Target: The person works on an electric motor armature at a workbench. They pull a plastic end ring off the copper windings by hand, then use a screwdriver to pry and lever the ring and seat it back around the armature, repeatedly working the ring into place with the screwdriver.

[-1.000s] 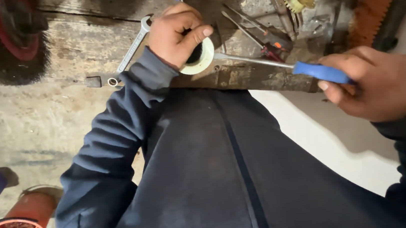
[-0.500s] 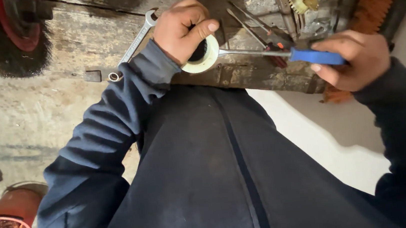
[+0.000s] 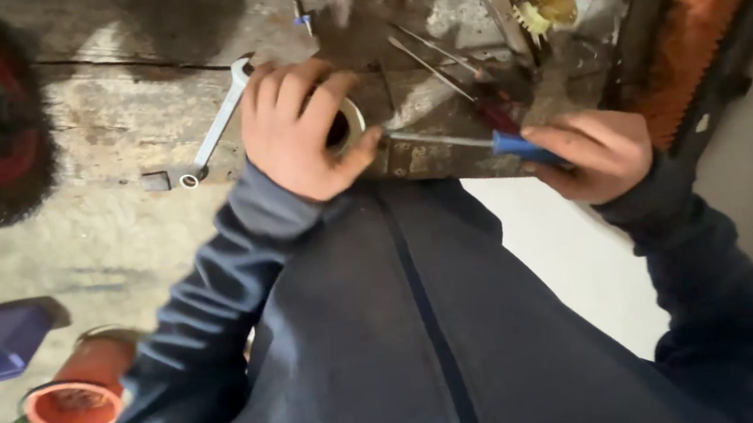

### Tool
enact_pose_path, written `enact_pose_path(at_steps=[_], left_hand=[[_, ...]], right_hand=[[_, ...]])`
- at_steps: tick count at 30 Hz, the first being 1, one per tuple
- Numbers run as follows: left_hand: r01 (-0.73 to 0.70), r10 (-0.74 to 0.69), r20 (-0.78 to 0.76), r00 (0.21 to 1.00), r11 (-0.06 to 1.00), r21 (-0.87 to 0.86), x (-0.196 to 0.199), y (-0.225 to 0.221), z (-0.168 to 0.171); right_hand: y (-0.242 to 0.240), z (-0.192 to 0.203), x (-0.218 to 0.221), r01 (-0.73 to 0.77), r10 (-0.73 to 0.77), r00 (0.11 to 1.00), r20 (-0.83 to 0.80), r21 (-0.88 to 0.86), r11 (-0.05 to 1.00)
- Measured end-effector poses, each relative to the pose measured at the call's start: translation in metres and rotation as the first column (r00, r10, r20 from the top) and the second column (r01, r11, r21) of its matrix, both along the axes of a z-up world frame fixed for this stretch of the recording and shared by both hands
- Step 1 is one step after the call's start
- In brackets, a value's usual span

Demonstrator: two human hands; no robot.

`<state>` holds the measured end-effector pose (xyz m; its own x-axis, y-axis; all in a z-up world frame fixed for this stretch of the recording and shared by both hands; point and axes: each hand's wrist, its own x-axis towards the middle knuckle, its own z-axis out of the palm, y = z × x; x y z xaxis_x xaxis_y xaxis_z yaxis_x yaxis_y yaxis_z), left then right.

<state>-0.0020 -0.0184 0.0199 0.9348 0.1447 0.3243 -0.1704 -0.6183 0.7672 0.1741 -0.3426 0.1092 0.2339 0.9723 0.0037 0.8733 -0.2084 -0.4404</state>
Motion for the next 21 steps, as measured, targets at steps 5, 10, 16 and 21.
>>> enact_pose_path(at_steps=[5, 10, 16, 21], left_hand=[[-0.278, 0.315, -0.195, 0.929, 0.941, 0.194, -0.011, -0.031, 0.008], [-0.406, 0.409, -0.305, 0.86, 0.911, 0.076, -0.009, -0.039, 0.004], [-0.482, 0.463, -0.339, 0.819, 0.876, 0.033, 0.001, -0.042, 0.002], [-0.465, 0.444, -0.291, 0.847, 0.885, -0.004, -0.003, -0.042, -0.001]], right_hand=[[-0.021, -0.028, -0.016, 0.06, -0.06, 0.998, 0.005, 0.01, 0.998], [-0.035, -0.045, -0.02, 0.024, -0.03, 0.999, 0.045, 0.122, 0.992], [-0.024, -0.029, -0.017, 0.008, -0.019, 0.996, 0.087, 0.123, 0.992], [-0.022, -0.021, -0.022, 0.063, -0.066, 0.996, 0.052, 0.06, 0.996]])
